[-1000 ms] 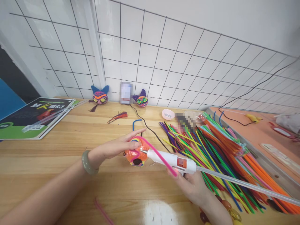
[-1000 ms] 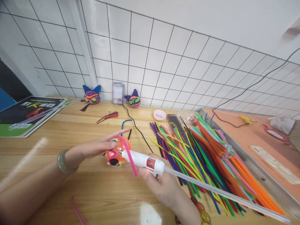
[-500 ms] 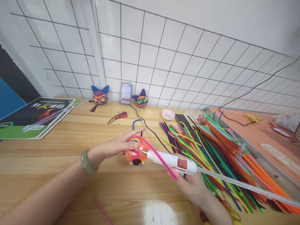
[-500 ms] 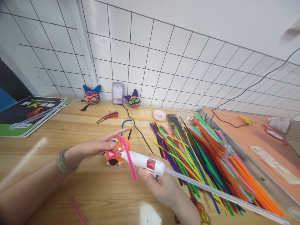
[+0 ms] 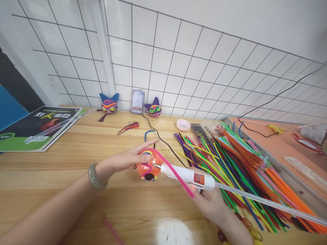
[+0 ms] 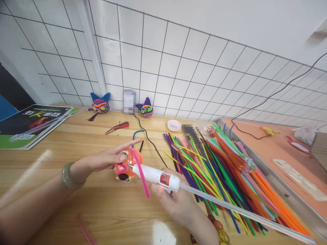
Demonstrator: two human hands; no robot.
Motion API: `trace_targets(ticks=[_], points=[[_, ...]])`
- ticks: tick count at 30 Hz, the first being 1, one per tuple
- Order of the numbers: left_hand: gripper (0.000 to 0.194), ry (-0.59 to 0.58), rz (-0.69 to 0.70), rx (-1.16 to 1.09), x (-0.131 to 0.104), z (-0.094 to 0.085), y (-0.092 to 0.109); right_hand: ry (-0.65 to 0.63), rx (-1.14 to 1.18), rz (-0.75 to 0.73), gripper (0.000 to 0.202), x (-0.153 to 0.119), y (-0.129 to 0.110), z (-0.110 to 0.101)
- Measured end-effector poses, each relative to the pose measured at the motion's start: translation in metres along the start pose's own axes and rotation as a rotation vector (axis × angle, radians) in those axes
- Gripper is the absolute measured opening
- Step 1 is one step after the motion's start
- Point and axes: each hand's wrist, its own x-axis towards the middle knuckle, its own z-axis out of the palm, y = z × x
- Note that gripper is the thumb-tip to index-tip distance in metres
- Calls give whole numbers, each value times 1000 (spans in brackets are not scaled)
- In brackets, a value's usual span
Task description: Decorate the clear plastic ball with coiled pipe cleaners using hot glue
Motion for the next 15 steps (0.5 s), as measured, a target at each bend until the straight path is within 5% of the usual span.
trace_targets(ticks=[15], points=[[82, -16, 3, -213, 0, -1, -3, 86, 269, 65, 29, 5, -5, -1]])
